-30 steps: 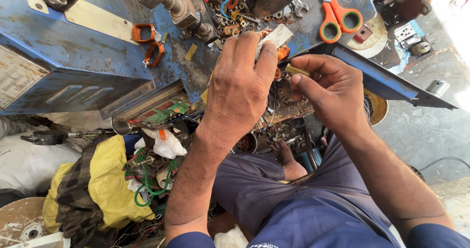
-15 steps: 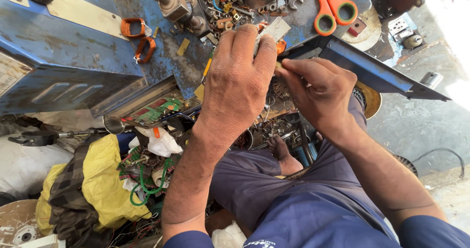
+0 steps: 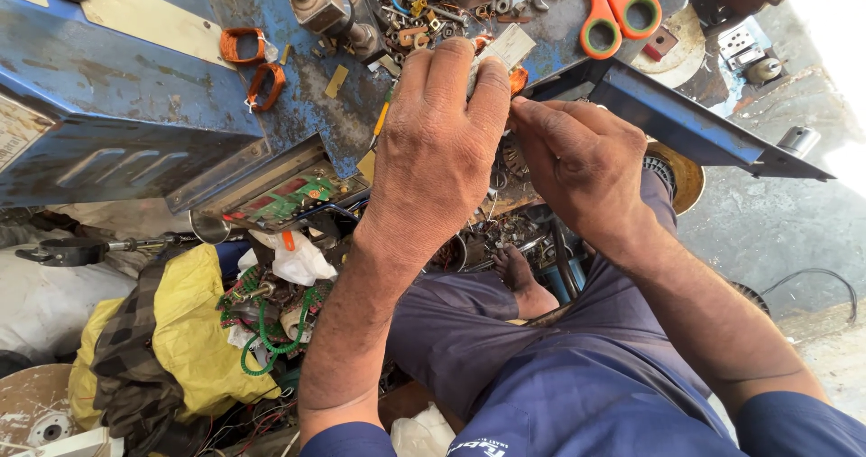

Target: The person sits on the floor at a cluttered repair bench and works on a small electric motor component with orange copper windings mounted on a metal plate. They fit the winding assembly into a housing, press and adjust the windings by hand, turn the part over, and manipulate small wires and parts on the workbench.

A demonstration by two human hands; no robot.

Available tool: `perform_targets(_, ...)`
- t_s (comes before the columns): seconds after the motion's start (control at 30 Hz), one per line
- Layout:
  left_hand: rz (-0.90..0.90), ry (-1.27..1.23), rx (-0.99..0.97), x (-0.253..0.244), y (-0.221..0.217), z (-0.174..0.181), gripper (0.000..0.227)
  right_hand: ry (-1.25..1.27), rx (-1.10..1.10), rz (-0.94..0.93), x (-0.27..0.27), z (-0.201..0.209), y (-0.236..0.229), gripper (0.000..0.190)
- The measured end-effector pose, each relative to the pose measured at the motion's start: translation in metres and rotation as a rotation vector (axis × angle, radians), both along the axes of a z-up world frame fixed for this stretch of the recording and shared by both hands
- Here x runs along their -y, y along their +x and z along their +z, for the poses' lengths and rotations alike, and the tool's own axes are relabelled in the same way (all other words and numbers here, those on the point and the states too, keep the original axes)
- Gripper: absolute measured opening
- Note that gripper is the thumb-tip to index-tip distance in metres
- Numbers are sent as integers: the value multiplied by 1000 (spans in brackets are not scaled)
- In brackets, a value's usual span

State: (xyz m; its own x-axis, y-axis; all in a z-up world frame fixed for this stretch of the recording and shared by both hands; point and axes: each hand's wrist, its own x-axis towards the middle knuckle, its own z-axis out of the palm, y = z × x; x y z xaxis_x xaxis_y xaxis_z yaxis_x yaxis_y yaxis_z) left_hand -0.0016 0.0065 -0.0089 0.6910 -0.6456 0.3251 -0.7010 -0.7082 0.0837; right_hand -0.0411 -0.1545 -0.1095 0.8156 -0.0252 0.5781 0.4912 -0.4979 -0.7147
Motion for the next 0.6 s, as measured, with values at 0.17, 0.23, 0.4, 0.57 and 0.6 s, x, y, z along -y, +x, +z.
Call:
perform_targets(0.17,2,8,24,0,0,-3,30,-10,-8,11,0,2,0,22)
perform_targets(0.23,-2,10,32,0,1,-3,30,-14,-12,13,0,3,-1,21)
perform_targets(0.4,-1,1,9,1,1,-2,30,-37,-11,5,-3,3,0,20)
perform_targets(0.57,-3,0,15,0,1,-2,30,-75,-4,-1,-3,0,2,20)
perform_targets(0.6,-5,-8,16,1,1,-1,29,-97,13,-10,-4,-1,3,20)
